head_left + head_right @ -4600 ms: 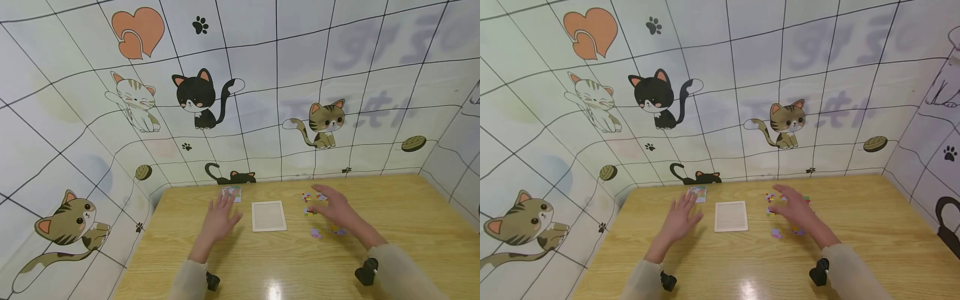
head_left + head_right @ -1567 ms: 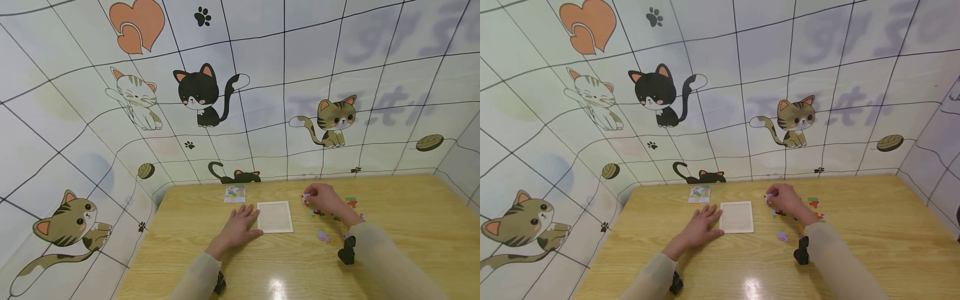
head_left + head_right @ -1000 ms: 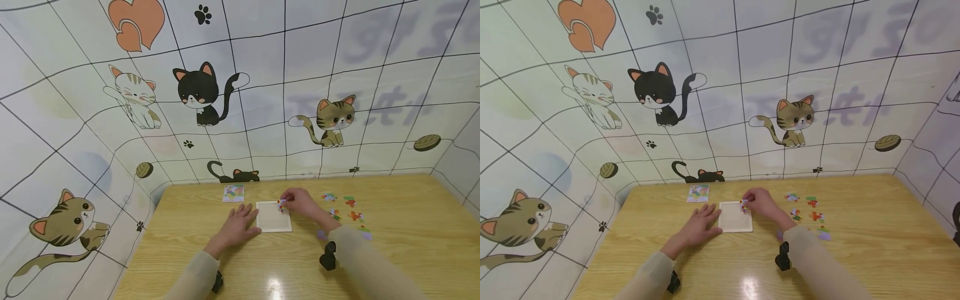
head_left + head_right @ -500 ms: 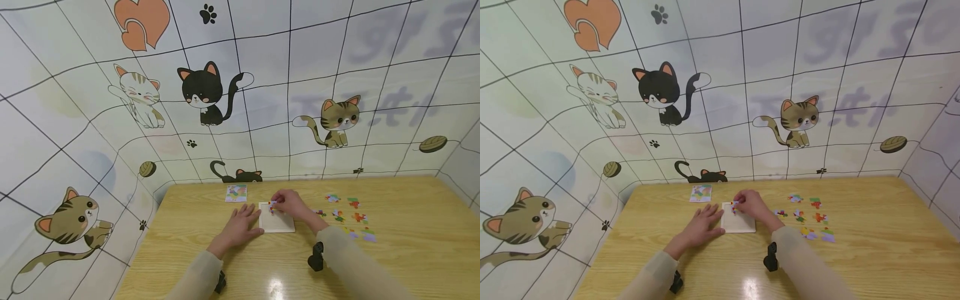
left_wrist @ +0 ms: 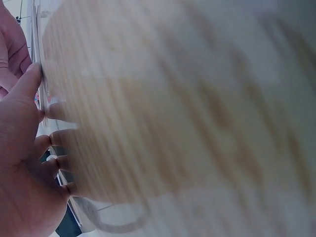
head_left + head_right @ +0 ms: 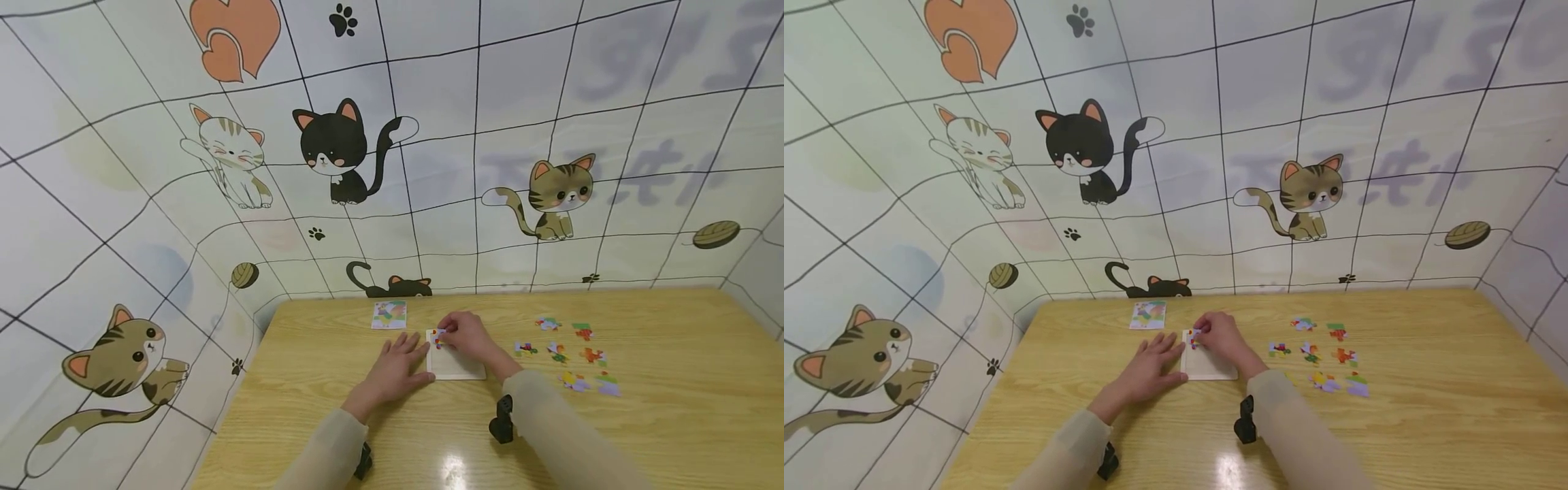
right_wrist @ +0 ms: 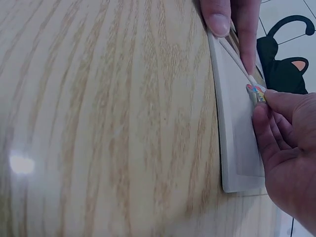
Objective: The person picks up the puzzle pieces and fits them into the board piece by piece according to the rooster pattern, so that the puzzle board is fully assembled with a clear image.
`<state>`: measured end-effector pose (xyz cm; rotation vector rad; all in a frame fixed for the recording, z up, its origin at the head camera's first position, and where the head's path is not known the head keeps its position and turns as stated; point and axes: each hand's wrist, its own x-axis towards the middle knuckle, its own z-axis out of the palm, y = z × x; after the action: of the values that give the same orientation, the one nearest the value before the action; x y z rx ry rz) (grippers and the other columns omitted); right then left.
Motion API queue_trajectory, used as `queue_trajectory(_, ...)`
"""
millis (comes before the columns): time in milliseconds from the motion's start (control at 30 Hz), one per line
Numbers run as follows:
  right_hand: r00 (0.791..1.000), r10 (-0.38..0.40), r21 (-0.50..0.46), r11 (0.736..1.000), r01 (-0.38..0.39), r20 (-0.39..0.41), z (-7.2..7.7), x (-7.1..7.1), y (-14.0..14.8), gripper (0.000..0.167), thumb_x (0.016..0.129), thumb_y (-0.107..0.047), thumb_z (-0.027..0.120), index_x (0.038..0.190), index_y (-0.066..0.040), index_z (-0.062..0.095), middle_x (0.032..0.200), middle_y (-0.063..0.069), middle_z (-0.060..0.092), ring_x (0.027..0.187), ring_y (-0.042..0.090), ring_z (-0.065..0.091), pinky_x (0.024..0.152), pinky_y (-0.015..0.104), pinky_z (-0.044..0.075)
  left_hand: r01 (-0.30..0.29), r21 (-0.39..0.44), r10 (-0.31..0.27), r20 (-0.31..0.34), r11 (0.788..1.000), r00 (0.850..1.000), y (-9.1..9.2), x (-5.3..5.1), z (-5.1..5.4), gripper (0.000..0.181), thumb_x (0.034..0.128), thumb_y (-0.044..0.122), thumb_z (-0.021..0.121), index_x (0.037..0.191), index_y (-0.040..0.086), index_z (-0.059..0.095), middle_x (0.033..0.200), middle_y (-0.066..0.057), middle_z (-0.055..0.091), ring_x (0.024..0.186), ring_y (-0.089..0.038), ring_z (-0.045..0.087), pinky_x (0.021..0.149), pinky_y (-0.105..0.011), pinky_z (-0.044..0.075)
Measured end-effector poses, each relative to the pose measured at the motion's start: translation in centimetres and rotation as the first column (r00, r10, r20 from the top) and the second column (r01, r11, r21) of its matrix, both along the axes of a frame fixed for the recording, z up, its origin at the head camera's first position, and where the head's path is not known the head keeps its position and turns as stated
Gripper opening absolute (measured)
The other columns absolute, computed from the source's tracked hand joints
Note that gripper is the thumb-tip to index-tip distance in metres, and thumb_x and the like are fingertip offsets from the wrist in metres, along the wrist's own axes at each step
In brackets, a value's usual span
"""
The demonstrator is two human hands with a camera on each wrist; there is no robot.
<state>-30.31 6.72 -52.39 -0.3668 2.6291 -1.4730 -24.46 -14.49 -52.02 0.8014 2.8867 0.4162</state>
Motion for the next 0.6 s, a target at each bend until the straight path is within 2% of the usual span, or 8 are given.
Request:
queue_trajectory(133,1.0,0.011,0.048,0.999,-0.01,-0.023,0.1,0.16,-0.28,0.014,0.087,0.001,0.074,0.101,0.002,0.073,0.086,0.005,0.068,0.079,0.018,0.061,0.072,0.032,0.053,0.005,0.006,-0.005,0.002,1.0,1.0,0.08,0.04,0.07,0.067,0.1016,0.05,0.06,0.155,0.012,0.047,0.164,-0.015,0.033,0.152,-0.039,0.025,0.119,-0.063,0.021)
queue_trajectory(333,0.992,0.072,0.114,0.992,-0.059,-0.108,-0.05,0.3,-0.57,0.014,0.085,0.003,0.072,0.099,0.004,0.072,0.082,0.004,0.066,0.077,0.017,0.058,0.071,0.033,0.051,0.005,0.002,-0.005,0.0,1.0,1.0,0.0,0.05,0.07,0.067,0.1019,0.049,0.06,0.155,0.012,0.046,0.164,-0.015,0.033,0.152,-0.039,0.024,0.119,-0.063,0.02)
queue_trajectory(600,0.989,0.093,0.141,0.987,-0.076,-0.116,-0.07,0.58,-0.68,0.016,0.089,0.002,0.07,0.104,0.005,0.072,0.093,0.007,0.063,0.086,0.02,0.058,0.079,0.038,0.052,0.016,0.014,-0.015,-0.003,1.0,1.0,-0.12,0.12,0.15,0.066,0.102,0.048,0.06,0.155,0.011,0.047,0.163,-0.016,0.034,0.151,-0.042,0.026,0.118,-0.064,0.021)
